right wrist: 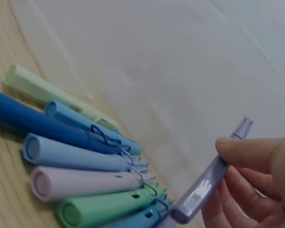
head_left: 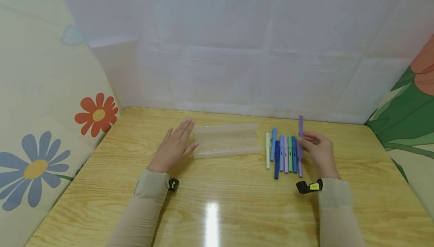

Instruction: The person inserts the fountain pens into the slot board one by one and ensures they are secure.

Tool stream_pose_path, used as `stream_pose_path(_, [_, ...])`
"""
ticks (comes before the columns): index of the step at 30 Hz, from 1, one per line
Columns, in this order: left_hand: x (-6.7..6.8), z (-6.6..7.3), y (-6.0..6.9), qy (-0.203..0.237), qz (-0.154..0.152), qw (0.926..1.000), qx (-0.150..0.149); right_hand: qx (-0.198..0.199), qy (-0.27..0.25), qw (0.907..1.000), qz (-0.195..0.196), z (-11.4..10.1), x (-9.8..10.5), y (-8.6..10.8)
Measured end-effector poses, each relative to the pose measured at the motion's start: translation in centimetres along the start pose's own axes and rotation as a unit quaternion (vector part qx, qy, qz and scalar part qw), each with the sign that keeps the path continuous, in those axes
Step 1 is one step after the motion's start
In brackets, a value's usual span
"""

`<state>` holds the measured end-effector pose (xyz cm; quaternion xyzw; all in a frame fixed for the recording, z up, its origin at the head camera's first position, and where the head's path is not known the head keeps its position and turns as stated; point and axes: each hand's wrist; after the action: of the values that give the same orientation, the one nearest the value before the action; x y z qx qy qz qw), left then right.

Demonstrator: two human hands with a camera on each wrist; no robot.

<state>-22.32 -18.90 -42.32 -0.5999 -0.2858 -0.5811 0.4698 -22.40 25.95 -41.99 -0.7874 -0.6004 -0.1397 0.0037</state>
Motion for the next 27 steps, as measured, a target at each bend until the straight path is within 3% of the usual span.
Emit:
stream_pose_path(14, [0.0, 0.1, 0.1, 0.004, -0.003, 1.0000, 0.004, 0.019, -0.020, 0.9990, -0.034, -1.3, -2.6, 0.9])
stream_pose_path(20, [-0.1, 0.2, 0.0, 0.008, -0.007, 0.9999, 0.005, 0.015, -0.055, 0.9972, -0.048, -1.1, -3.4, 1.0])
stream_pose_path(27, [-0.1, 0.2, -0.2, 0.013, -0.021, 0.9996, 0.010, 0.039, -0.099, 0.9916, -0.074, -0.4, -5.0, 1.1])
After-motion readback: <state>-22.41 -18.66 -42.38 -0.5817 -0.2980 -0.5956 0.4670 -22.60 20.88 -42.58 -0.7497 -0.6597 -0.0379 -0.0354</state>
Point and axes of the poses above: each hand's wrist, its own y-axis away from the middle knuckle, its own x-axis out of the back of the hand, z = x × y, and after that the axes turned 4 degrees about -y, right-handed
